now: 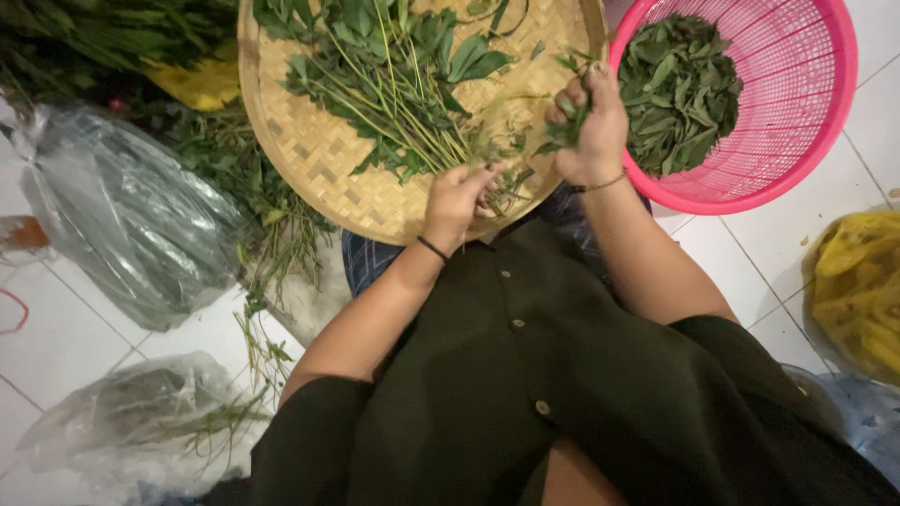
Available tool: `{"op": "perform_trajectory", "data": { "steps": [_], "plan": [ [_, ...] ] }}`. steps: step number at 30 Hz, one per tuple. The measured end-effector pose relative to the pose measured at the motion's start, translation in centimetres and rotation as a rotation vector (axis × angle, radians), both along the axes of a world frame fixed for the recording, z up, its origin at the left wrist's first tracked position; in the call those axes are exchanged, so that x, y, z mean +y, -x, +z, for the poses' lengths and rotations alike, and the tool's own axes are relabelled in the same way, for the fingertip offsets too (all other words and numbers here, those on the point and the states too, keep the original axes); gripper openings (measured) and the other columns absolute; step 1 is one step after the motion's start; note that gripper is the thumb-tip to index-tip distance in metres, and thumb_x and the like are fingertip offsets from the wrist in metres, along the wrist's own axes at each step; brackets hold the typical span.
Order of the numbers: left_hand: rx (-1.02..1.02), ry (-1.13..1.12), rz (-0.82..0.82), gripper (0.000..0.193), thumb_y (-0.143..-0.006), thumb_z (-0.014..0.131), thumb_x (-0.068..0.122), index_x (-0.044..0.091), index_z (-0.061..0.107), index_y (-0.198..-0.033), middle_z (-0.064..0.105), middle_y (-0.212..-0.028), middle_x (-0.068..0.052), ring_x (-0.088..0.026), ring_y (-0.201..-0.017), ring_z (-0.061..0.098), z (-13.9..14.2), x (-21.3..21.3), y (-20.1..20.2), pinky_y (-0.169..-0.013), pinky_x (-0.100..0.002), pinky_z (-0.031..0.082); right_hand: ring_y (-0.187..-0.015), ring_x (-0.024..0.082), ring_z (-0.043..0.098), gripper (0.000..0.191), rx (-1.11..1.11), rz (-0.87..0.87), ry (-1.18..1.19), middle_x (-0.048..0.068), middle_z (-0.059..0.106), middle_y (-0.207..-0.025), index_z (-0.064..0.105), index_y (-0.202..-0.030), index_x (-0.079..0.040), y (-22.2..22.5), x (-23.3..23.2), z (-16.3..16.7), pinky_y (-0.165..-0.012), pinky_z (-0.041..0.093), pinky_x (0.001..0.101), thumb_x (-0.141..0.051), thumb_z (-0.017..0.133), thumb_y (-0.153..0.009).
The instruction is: The person sits on the floor and sorts leafy green vegetables by hand, separating leaves from stems and placing them into a pink basket. The person repeatedly picks up bunches from a woven tray, removes leaves, and transfers them to the basket.
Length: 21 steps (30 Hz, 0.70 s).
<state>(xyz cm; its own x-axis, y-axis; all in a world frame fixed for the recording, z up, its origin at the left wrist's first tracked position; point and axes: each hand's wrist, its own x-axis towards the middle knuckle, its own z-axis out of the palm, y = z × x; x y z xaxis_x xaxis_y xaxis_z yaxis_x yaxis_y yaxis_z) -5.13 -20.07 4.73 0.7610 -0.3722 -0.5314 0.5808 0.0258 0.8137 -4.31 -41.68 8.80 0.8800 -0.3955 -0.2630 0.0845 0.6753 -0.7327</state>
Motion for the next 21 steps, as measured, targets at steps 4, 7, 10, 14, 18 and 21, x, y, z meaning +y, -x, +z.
{"op": "perform_trajectory", "data": {
  "steps": [4,7,10,14,18,21],
  "plan": [
    [-0.091,0.197,0.139,0.021,-0.098,0.066,0.019,0.003,0.077,-0.105,0.074,-0.094,-0.003,-0.004,-0.070,0.057,0.0,0.0,-1.1,-0.062,-0.021,0.047,-0.077,0.013,0.060,0.022,0.080,0.465,0.680,0.000,0.063,-0.088,0.063,-0.112,-0.007,2.0,-0.6,0.8,-0.070,0.052,0.0280,-0.017,0.051,-0.096],
    [-0.137,0.224,0.137,0.020,-0.099,0.066,0.018,0.001,0.076,-0.103,0.077,-0.103,-0.006,-0.006,-0.077,0.062,-0.9,-0.6,-1.3,-0.065,-0.021,0.047,-0.107,0.019,0.067,0.022,-0.278,0.521,1.135,0.007,0.071,-0.114,0.066,-0.121,-0.002,3.7,1.8,1.0,-0.099,0.053,0.0301,-0.008,0.056,-0.102],
    [-0.177,0.337,0.149,0.009,-0.100,0.069,0.011,0.004,0.065,-0.097,0.076,-0.107,-0.009,-0.009,-0.091,0.068,-1.6,-1.5,-0.9,-0.074,-0.024,0.050,-0.107,0.015,0.063,0.027,-0.100,0.560,0.796,0.005,0.068,-0.122,0.062,-0.123,0.001,4.7,3.8,1.3,-0.092,0.053,0.0288,-0.012,0.053,-0.101],
    [-0.277,0.339,0.110,0.010,-0.100,0.070,0.003,0.000,0.064,-0.094,0.078,-0.113,-0.011,-0.011,-0.098,0.067,-0.9,-2.2,-1.0,-0.086,-0.027,0.053,-0.088,0.017,0.066,0.021,0.011,0.498,1.094,0.011,0.072,-0.096,0.068,-0.114,0.000,5.0,3.7,1.8,-0.081,0.055,0.0326,-0.010,0.058,-0.099],
    [-0.519,0.095,-0.031,0.015,-0.100,0.067,0.005,-0.001,0.075,-0.111,0.076,-0.108,-0.009,-0.011,-0.099,0.067,1.9,-1.9,0.0,-0.090,-0.028,0.053,-0.084,0.031,0.071,0.015,0.091,0.414,1.358,0.019,0.070,-0.089,0.068,-0.102,0.000,4.6,2.6,0.5,-0.074,0.056,0.0400,-0.012,0.061,-0.096],
    [-0.394,0.303,0.021,0.010,-0.104,0.064,0.008,0.002,0.071,-0.105,0.077,-0.109,-0.007,-0.013,-0.093,0.068,4.0,-1.5,0.4,-0.087,-0.032,0.057,-0.082,0.041,0.069,0.017,0.222,0.331,1.621,0.024,0.070,-0.089,0.070,-0.099,-0.001,3.8,0.3,-2.0,-0.072,0.055,0.0478,-0.016,0.065,-0.093]
  ]
}}
